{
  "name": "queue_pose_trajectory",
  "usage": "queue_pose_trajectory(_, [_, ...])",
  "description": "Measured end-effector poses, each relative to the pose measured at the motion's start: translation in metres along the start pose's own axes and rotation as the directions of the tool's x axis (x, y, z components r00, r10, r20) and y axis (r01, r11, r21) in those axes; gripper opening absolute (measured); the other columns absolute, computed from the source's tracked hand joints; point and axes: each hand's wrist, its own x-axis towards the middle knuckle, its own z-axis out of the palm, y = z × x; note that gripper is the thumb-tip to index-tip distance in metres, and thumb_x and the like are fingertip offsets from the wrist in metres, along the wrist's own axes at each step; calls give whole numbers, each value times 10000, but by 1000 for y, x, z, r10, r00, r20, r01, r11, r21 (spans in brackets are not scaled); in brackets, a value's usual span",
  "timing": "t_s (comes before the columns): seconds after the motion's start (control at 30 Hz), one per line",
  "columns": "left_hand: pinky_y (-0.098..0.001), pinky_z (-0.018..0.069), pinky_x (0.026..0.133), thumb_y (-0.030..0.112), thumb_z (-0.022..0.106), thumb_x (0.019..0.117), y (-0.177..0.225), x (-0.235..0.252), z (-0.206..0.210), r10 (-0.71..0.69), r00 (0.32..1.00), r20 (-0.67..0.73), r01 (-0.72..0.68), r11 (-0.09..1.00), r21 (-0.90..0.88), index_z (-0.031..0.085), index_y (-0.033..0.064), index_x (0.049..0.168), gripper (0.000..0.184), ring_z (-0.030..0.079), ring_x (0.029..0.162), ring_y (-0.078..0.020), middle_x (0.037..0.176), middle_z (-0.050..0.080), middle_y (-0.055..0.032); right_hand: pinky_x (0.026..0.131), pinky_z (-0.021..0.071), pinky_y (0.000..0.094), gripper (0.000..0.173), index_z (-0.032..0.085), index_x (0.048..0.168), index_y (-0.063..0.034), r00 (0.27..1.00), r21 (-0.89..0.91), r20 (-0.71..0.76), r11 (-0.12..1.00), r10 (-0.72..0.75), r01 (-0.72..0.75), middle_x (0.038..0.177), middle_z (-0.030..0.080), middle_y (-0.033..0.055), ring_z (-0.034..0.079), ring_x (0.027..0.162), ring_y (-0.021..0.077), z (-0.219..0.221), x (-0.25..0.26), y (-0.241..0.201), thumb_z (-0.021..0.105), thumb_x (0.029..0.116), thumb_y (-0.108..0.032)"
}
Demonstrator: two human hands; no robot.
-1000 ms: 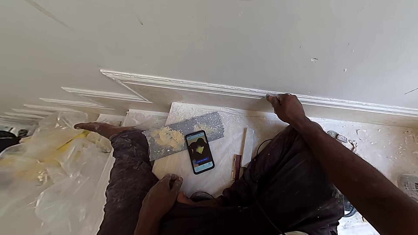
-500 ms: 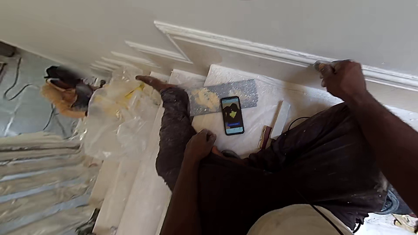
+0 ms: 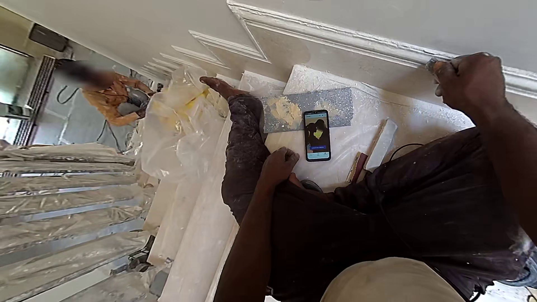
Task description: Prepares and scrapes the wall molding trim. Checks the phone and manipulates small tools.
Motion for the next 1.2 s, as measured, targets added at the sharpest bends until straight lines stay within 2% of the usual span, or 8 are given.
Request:
queue_pose_trajectory(0.1, [-585,526,861,445,565,1052,11,14,7,10,999,-51,-14,997,-75,675,38,1131,429,673,923,-319,972,688,-156,718,458,697,618,616,837,24,1000,-15,-18,1000,-15,15,868,678,260,675,851,463,2,0,0,355,1081,-481])
queue_pose_trajectory(0.3, [-623,523,845,620,629,957,37,23,15,-91,993,-74,99,989,110,659,54,1119,589,678,995,-368,1002,691,-178,726,442,746,689,632,897,45,997,-29,-27,997,77,-78,886,670,292,658,859,516,-16,-22,44,335,1079,-549])
queue_pose_trajectory(0.43, [-636,509,857,683,511,989,34,23,15,-83,993,-84,86,996,38,673,50,1088,661,670,1005,-378,1011,688,-188,731,453,729,708,635,931,44,990,18,-54,992,127,-126,872,673,280,665,826,486,-13,-29,64,319,1075,-572])
queue_pose_trajectory(0.6, [-621,523,841,609,612,971,36,24,17,-111,990,-89,119,989,92,660,80,1113,550,679,994,-361,1007,693,-166,714,453,719,691,628,933,42,987,36,-73,989,146,-143,875,670,279,663,818,484,-12,-32,56,327,1076,-563])
queue_pose_trajectory(0.73, [-652,510,851,673,521,989,35,23,15,-95,991,-94,101,993,58,670,52,1104,648,674,1003,-392,1015,692,-196,738,461,724,678,640,934,52,990,44,-85,993,109,-106,883,683,283,674,827,483,-10,-31,58,332,1083,-534])
queue_pose_trajectory(0.87, [-634,522,826,632,608,964,40,21,17,-123,987,-100,134,986,103,663,66,1116,589,681,985,-379,994,695,-181,713,453,712,673,623,894,49,990,48,-109,995,88,-84,864,678,274,670,810,476,-7,-30,61,335,1081,-530])
queue_pose_trajectory(1.1, [-633,522,830,667,588,958,40,22,17,-108,989,-97,120,984,134,655,63,1130,632,678,996,-383,1009,690,-185,700,449,700,672,611,856,30,983,22,-156,995,97,-94,851,669,270,667,827,476,-1,-30,62,328,1079,-537])
queue_pose_trajectory(1.2, [-644,509,847,666,482,1010,35,23,17,-92,989,-116,101,992,72,663,46,1103,652,671,1007,-391,1013,685,-201,688,440,684,662,596,828,26,981,24,-167,995,96,-94,839,661,264,659,822,471,0,-30,61,333,1079,-527])
